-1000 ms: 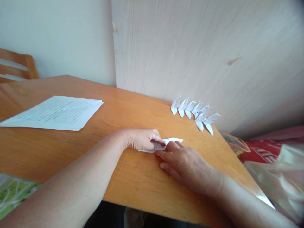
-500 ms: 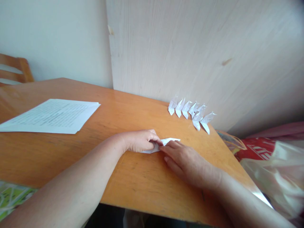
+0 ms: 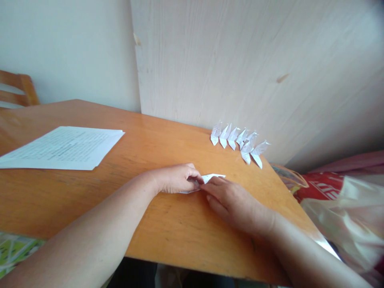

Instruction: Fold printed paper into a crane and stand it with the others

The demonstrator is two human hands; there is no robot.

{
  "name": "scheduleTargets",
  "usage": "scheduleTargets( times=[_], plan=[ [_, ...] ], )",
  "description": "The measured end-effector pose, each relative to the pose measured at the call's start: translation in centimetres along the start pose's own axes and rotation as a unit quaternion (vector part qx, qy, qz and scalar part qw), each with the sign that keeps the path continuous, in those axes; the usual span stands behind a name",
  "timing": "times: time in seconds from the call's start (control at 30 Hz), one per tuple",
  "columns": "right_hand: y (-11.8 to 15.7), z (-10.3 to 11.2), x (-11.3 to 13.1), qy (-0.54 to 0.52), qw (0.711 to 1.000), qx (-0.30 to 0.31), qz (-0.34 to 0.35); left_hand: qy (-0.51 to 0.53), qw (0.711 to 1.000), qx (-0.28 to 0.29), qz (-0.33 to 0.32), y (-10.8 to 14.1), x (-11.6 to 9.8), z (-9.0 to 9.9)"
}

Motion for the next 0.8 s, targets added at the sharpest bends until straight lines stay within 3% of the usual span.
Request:
scheduleTargets(
  times=[0.17, 0.37, 0.47, 0.6, 0.7, 0.8],
  plan=[
    [0.1, 0.7, -1.2, -0.072, 0.996, -0.048, -0.028, 0.002, 1.0, -0.015, -0.001, -0.1, -0.2, -0.1],
    [0.4, 0.5, -1.7, -0.091, 0.992, -0.059, -0.062, -0.013, 0.997, -0.075, 0.012, -0.4, 0.3, -0.2],
    [0.5, 0.8, -3.8, -0.097, 0.985, -0.103, -0.095, -0.01, 0.997, -0.075, 0.027, -0.3, 0.6, -0.3],
    [0.9, 1.2, -7.2, -0.001, 0.969, -0.171, -0.176, -0.023, 0.997, -0.067, 0.037, -0.1, 0.5, -0.3],
    [0.7, 0.5, -7.7, 0.059, 0.965, -0.158, -0.202, -0.027, 0.997, -0.071, 0.029, -0.1, 0.3, -0.1],
    [0.4, -0.9, -7.4, 0.078, 0.969, -0.105, -0.211, -0.024, 0.997, -0.07, 0.026, -0.1, 0.2, -0.1]
  ],
)
Point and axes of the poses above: each hand's wrist, its own y-axis away from the middle knuckle, its own z-axis out of the back of the hand, x = y × z, the point moved 9 cm from there along -y, towards the middle knuckle, and after that the axes turned 4 degrees about z, right-handed, at the moved point
